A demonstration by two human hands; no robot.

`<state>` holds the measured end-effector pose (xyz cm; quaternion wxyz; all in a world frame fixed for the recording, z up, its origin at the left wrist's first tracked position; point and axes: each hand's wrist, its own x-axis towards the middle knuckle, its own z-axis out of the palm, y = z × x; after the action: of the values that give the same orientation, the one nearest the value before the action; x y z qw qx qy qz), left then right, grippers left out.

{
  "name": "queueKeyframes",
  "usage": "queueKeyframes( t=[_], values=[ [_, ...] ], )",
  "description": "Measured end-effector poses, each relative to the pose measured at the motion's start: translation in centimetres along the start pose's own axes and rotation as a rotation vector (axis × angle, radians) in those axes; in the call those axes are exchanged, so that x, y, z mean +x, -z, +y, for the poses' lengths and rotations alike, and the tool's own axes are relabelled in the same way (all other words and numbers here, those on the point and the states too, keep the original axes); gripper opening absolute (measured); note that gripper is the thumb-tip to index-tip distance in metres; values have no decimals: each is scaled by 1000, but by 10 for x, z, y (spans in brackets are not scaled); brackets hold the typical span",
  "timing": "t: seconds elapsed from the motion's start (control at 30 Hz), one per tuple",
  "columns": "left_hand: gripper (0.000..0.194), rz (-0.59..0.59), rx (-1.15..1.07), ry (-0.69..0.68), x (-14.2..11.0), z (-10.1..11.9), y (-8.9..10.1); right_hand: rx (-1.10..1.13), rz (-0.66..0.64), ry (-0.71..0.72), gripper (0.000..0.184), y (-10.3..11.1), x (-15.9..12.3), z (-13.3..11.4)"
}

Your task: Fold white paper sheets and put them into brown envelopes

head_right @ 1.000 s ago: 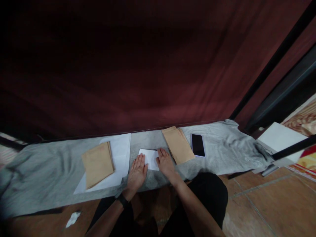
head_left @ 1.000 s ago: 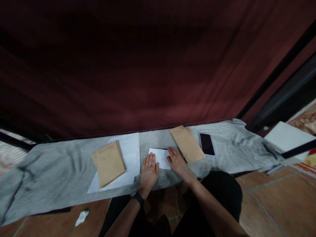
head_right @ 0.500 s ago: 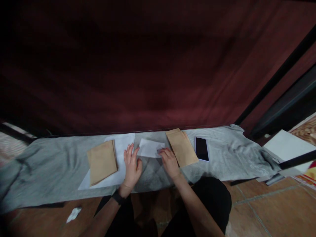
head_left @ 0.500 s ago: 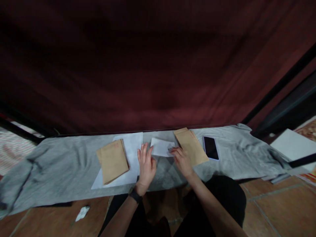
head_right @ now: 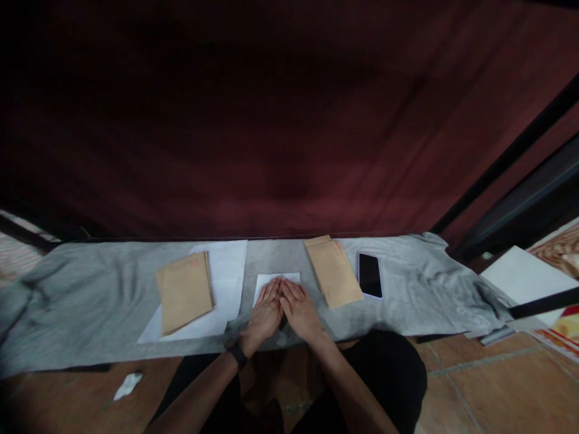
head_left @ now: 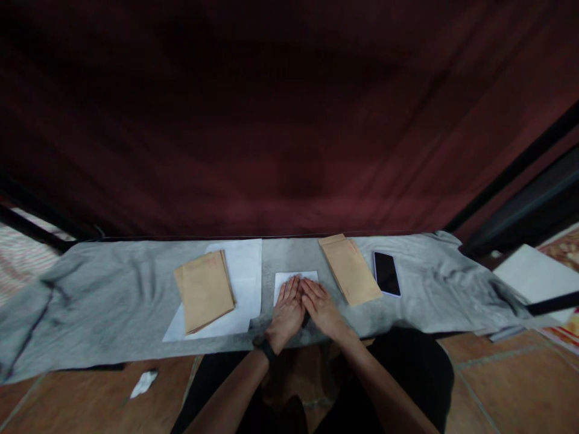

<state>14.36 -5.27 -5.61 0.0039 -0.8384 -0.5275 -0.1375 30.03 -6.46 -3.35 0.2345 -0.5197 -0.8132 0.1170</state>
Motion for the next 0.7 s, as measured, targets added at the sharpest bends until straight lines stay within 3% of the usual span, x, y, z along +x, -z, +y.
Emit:
queueKeyframes(
  t=[0.23, 0.5, 0.7],
  values=[
    [60, -2, -6, 29, 9, -10, -5, -222, 40, -69, 53, -26, 3, 9],
    [57, 67, -26, 157, 2, -34, 1, -322, 158, -139, 53, -28, -5, 20],
    [56, 83, 22, 259, 0, -27, 2, -312, 170, -190, 51, -26, -3, 20]
  ],
)
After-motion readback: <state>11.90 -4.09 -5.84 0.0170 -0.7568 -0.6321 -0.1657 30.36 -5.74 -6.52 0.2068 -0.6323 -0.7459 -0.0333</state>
